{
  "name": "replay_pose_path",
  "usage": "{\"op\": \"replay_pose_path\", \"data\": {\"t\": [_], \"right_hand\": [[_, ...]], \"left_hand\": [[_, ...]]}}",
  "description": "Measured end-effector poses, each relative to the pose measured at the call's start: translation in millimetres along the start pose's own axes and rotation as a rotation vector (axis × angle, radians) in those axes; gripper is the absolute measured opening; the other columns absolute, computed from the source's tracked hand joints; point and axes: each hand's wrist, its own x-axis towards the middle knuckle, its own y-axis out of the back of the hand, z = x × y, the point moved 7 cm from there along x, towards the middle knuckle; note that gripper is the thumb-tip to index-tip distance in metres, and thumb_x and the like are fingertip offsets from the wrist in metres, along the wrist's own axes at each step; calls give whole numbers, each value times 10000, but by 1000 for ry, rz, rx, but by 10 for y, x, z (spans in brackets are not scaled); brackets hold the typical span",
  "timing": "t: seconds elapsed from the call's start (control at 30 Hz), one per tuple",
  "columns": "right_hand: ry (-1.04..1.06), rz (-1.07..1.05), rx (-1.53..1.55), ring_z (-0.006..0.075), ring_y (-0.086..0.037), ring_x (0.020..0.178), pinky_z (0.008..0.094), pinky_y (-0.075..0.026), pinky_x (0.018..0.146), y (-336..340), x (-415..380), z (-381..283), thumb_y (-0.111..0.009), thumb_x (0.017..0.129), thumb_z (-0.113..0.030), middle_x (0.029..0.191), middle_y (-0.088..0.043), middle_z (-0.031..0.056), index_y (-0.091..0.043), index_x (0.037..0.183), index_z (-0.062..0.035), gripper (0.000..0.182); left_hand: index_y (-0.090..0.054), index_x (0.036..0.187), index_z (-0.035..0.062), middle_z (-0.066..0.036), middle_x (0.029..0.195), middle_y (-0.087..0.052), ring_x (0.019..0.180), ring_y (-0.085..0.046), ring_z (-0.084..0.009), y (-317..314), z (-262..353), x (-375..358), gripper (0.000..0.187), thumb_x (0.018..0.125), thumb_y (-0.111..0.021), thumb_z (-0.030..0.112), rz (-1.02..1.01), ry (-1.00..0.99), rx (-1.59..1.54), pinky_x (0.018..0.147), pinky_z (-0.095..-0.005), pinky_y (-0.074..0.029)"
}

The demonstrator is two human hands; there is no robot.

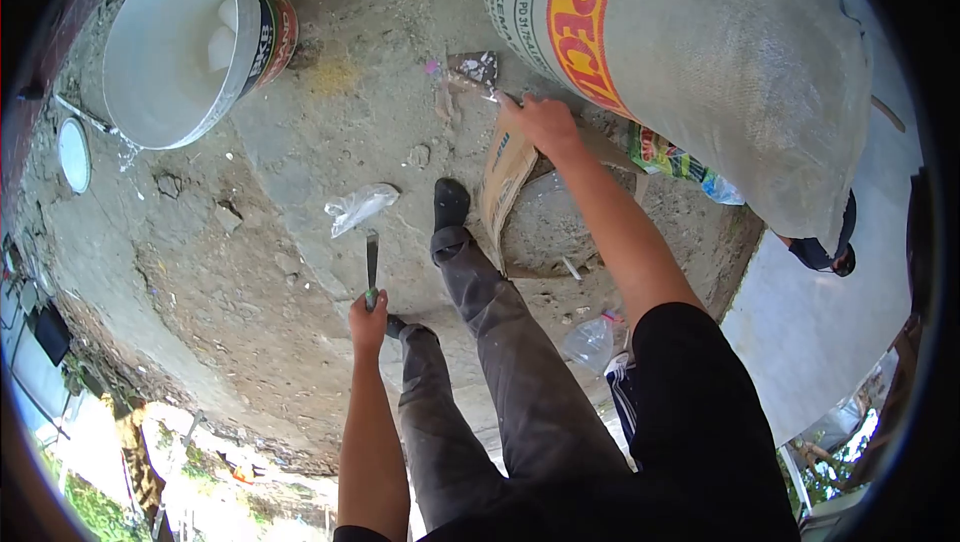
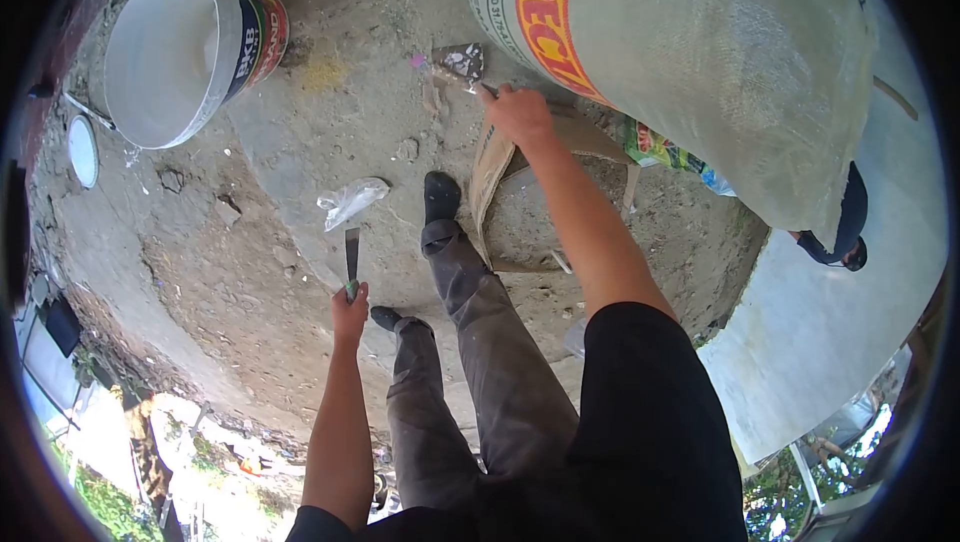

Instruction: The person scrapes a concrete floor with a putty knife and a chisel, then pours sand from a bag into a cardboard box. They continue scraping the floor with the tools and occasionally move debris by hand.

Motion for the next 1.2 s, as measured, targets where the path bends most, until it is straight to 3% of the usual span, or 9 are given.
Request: {"op": "replay_pose_path", "data": {"t": [0.07,0.2,0.37,0.53,0.63,0.87,0.97,1.2], "right_hand": [[-29,-24,29,311,-680,866,397,-568,678,9,7,34,-480,907,-80,1065,-612,150,-392,1444,-262,574],[-104,-72,65,332,-671,913,412,-563,726,12,47,149,-462,921,-85,1084,-599,168,-324,1478,-293,610],[-91,-84,22,341,-668,940,431,-557,759,-86,145,248,-421,943,-84,1139,-578,192,-258,1502,-302,622],[-262,-146,122,379,-653,984,458,-544,833,-256,235,326,-365,971,-110,1295,-499,248,-157,1521,-304,620],[-347,-141,213,420,-630,1000,489,-526,855,-310,313,306,-338,962,-83,1266,-505,251,-131,1528,-284,635],[-391,-119,240,426,-621,1033,496,-520,875,-371,317,354,-323,973,-129,1290,-500,280,-133,1528,-267,603],[-426,-211,224,386,-617,1075,471,-511,917,-358,292,421,-339,983,-169,1272,-531,242,-161,1522,-274,577],[-469,-328,333,381,-585,1137,489,-473,959,-947,33,701,-284,999,-219,1264,-566,238,-191,1508,-217,517]], "left_hand": [[-527,711,71,21,539,-476,438,-435,-69,83,-333,-94,279,904,-650,231,-28,94,-51,411,-259,-346],[-556,674,14,-16,530,-510,452,-442,-104,312,-491,-219,324,889,-652,236,26,219,-74,442,-311,-356],[-554,680,29,-8,512,-491,437,-453,-98,342,-295,-106,321,901,-644,243,43,231,-177,426,-295,-355],[-548,690,30,-7,519,-489,432,-461,-104,94,-123,59,317,907,-636,244,39,223,-212,419,-300,-357],[-551,687,26,-12,522,-494,439,-467,-101,-76,-32,38,314,902,-641,237,19,189,-212,424,-299,-364],[-575,702,24,-6,538,-515,458,-466,-94,-307,-57,-83,300,892,-654,242,-3,197,-203,442,-288,-368],[-574,703,18,-9,537,-513,465,-470,-93,-307,-68,-120,302,892,-653,240,-14,231,-258,448,-291,-372],[-534,711,57,3,550,-491,459,-441,-80,-214,-213,-52,286,909,-642,233,25,183,-192,434,-268,-345]]}}
